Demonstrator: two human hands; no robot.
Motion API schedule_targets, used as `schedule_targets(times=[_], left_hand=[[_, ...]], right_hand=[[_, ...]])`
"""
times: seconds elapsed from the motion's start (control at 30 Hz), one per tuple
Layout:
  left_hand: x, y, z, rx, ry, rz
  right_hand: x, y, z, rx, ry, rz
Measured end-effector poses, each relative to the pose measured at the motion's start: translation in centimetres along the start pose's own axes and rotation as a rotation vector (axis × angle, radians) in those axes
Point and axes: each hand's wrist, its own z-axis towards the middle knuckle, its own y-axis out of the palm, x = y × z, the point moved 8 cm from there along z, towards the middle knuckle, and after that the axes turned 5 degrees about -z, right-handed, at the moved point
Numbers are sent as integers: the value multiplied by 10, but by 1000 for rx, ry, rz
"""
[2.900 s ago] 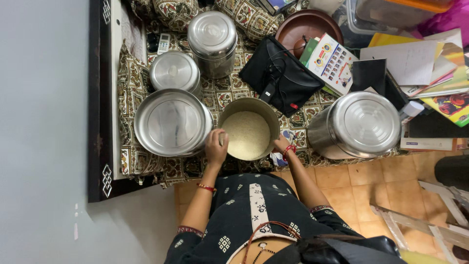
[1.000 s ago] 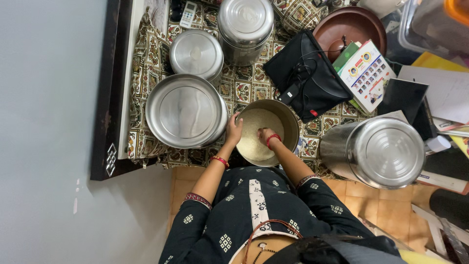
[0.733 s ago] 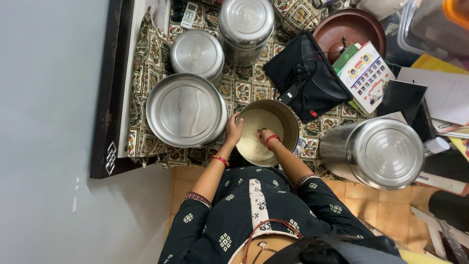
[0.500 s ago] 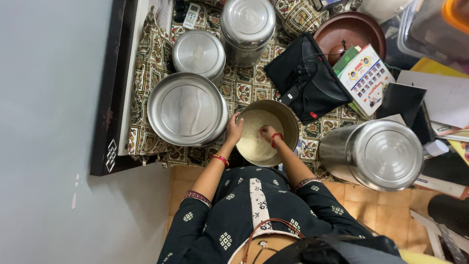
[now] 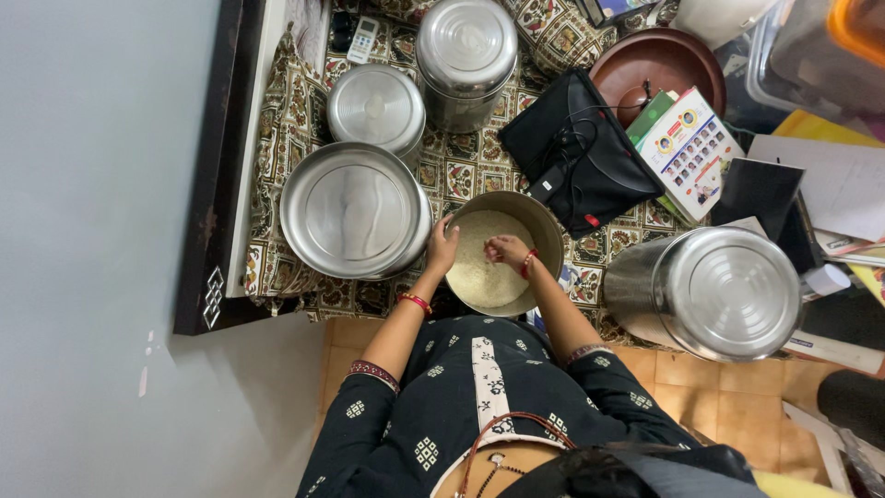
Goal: The person wipes several stainless steel containers and their lids using a cloth, then opens a container of grains to touch the contents by hand before replacing the lids.
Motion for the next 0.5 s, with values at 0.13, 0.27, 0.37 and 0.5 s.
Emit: schedule_targets(times=[0.13, 0.27, 0.37, 0.5], left_hand=[[-3, 1, 1, -21, -24, 2], [-5, 2, 1, -35, -6, -15], [-13, 3, 3, -65, -83, 15], [-12, 0, 4, -55, -51, 29]], right_hand=[[-31, -21, -30, -56, -189, 211], [-95, -70, -111, 111, -334, 118], [-163, -96, -221, 32, -764, 101], [-173, -91, -230, 1, -859, 127]])
